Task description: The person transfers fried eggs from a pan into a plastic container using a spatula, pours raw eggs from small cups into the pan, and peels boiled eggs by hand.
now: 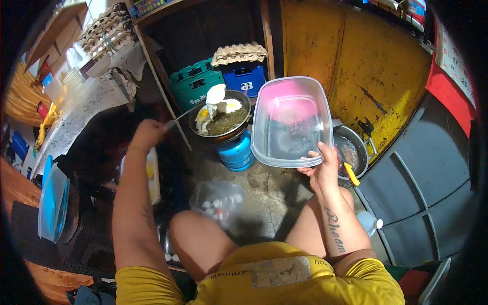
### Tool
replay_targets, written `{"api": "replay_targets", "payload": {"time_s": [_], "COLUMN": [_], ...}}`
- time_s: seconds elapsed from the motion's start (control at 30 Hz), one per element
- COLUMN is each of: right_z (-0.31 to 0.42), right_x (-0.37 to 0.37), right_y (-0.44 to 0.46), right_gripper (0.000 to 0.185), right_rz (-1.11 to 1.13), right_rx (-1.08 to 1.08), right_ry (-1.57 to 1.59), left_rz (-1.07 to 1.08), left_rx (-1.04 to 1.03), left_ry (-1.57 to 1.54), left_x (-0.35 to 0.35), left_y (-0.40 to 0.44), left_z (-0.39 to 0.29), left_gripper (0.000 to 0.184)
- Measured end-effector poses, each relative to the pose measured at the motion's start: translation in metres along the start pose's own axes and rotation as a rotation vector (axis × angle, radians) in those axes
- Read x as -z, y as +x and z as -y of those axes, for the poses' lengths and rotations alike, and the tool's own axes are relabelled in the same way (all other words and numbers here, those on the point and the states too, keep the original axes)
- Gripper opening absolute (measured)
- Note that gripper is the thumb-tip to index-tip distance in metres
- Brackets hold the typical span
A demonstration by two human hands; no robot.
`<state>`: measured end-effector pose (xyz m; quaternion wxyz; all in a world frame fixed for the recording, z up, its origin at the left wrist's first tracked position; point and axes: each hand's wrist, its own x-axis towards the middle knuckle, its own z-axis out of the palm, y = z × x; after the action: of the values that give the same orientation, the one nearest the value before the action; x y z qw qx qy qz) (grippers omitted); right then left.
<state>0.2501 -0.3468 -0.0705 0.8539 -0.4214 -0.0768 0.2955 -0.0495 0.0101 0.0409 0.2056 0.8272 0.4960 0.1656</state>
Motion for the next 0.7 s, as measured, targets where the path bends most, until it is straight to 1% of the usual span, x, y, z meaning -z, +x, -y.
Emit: {"api": "replay_targets", "payload": {"time_s": [0.1, 0.2, 0.27, 0.37, 0.5, 0.57, 0.7], "right_z": [0.001, 0.002, 0.002, 0.002, 0.001, 0.003, 0.002], "right_x": [-0.002, -0.002, -0.001, -0.001, 0.001, -0.001, -0.001], "right_y": [-0.002, -0.003, -0.003, -0.003, -0.001, -0.003, -0.002], "right_gripper": [0.046, 0.045, 0.045, 0.045, 0.044, 0.045, 0.046], "right_rz": [-0.008, -0.01, -0.002, 0.013, 0.01, 0.005, 0.01], "right_rx": [-0.004, 0.001, -0.002, -0.005, 0.001, 0.005, 0.005], "right_ry": [0.001, 0.0, 0.006, 0.01, 0.007, -0.002, -0.001], "left_rz": [0.022, -0.007, 0.031, 0.083, 0.084, 0.08, 0.081], "left_rx": [0.029, 0.017, 0.102, 0.148, 0.098, 0.142, 0.166], "left_ry": [-0.024, -0.03, -0.129, -0.159, -0.149, -0.183, -0.236], "left_x": [0.002, -0.002, -0.007, -0.011, -0.017, -0.018, -0.018], "left_y": [0.0, 0.004, 0.003, -0.005, -0.011, -0.012, -0.014], "left_z": [0.0, 0.01, 0.014, 0.01, 0.013, 0.014, 0.014], "left_gripper": [0.021, 0.025, 0.025, 0.024, 0.023, 0.021, 0.021]}}
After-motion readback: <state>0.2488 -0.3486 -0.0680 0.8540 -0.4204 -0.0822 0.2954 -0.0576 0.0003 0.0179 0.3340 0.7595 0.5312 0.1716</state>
